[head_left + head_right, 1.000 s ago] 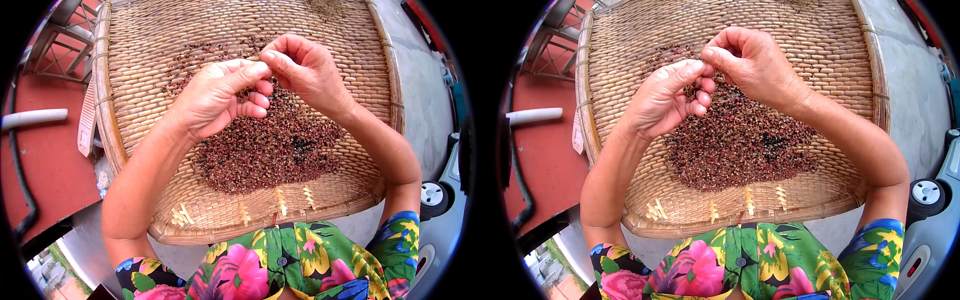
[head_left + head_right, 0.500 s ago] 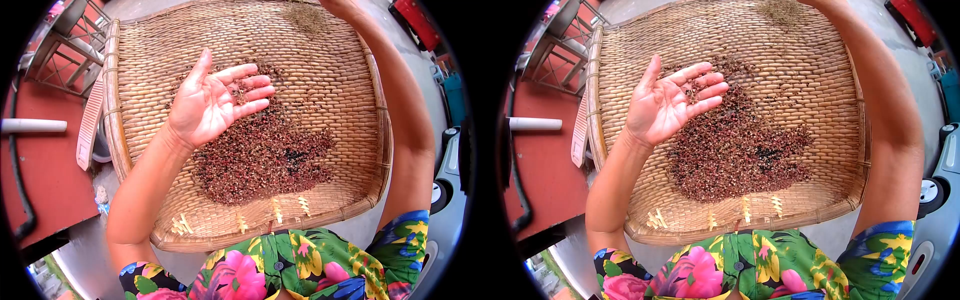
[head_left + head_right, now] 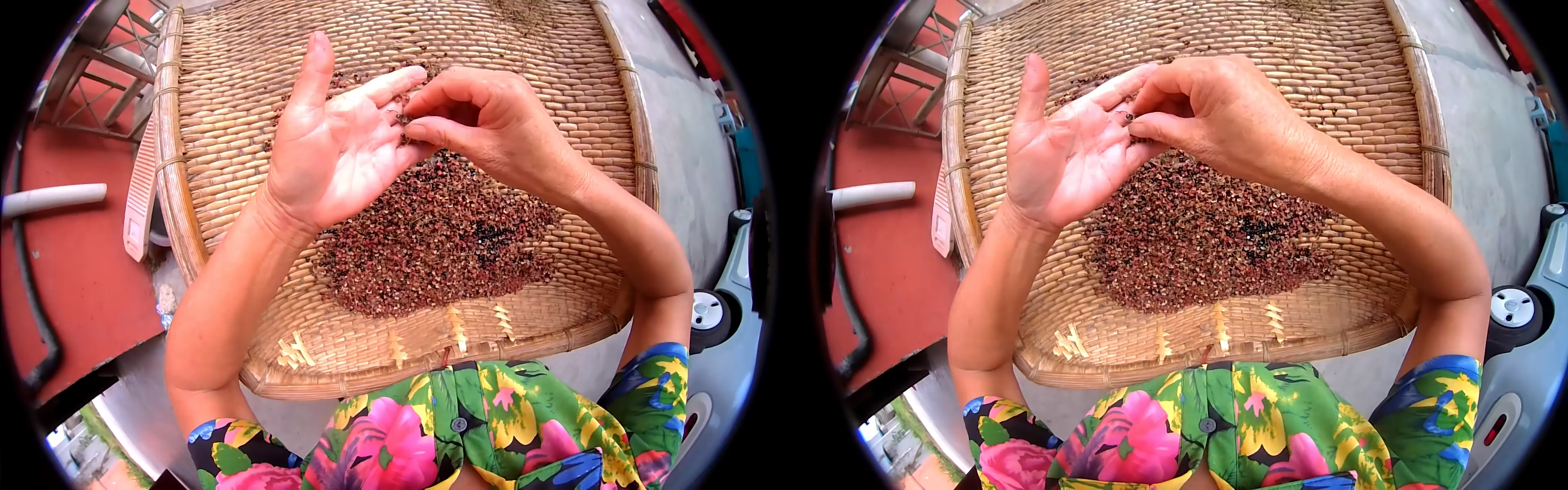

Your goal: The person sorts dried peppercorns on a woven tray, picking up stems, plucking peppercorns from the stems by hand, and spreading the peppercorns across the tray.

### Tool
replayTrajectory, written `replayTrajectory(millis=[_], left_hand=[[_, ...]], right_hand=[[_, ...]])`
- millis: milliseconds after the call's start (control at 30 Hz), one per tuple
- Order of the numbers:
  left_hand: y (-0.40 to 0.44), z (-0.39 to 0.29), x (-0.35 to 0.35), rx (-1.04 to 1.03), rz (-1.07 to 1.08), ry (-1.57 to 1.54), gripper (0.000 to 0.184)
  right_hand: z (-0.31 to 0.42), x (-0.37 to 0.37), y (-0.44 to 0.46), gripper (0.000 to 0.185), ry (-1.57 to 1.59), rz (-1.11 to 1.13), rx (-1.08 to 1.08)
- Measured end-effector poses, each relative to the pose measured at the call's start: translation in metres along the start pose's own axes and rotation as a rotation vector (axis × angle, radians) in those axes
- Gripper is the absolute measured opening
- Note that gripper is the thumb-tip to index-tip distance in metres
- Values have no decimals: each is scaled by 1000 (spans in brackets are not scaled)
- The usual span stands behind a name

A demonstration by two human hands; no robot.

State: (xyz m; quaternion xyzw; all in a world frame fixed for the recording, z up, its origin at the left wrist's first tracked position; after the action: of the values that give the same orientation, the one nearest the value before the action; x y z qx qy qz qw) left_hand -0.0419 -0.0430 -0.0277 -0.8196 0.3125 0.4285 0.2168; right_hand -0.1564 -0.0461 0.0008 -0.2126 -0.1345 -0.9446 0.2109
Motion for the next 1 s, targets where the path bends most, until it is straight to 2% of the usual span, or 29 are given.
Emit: replayTrajectory(millis=[100,133,233,300,333,400,433,500,567,633,700,800,1000], left_hand=[[0,1,2,-9,-68,-32,86],[1,0,4,-7,-73,-34,86],[3,1,9,35,-109,72,79],[3,3,12,65,-92,88,63],[3,4,11,66,-93,88,63],[1,7,13,67,-178,387,45],[1,9,15,60,-150,334,28],[-2,8,20,99,-172,353,25],[-4,9,18,170,-239,358,18],[-5,9,14,168,-200,374,18],[-5,8,9,158,-191,398,19],[-5,5,14,122,-227,436,19],[-5,4,17,103,-240,428,19]], right_hand=[[-21,0,2,13,347,15,-91],[-20,4,3,15,307,45,-179],[-20,9,1,16,343,66,-257],[-28,9,1,17,459,60,-342],[-27,8,0,17,460,59,-344],[-24,6,-1,18,609,7,-352],[-25,5,-1,18,609,8,-352],[-22,9,1,20,341,-12,-235],[-26,11,0,21,290,-49,-277],[-30,15,0,21,238,-86,-316],[-37,8,-2,22,645,26,-423],[-35,7,-2,21,560,-14,-407],[-30,7,-2,23,606,-76,-402]])
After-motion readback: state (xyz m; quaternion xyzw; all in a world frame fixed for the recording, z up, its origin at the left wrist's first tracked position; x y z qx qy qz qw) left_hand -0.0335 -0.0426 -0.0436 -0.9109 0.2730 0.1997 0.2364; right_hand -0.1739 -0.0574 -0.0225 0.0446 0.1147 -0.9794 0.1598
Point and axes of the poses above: each hand's wrist, its own y-axis towards the middle knuckle, its own x-axis out of the back of the hand, z = x × y, the point moved 5 cm from there along y, towards the middle knuckle, and after that the axes turned 4 degrees about y, right-handed, at the moved point
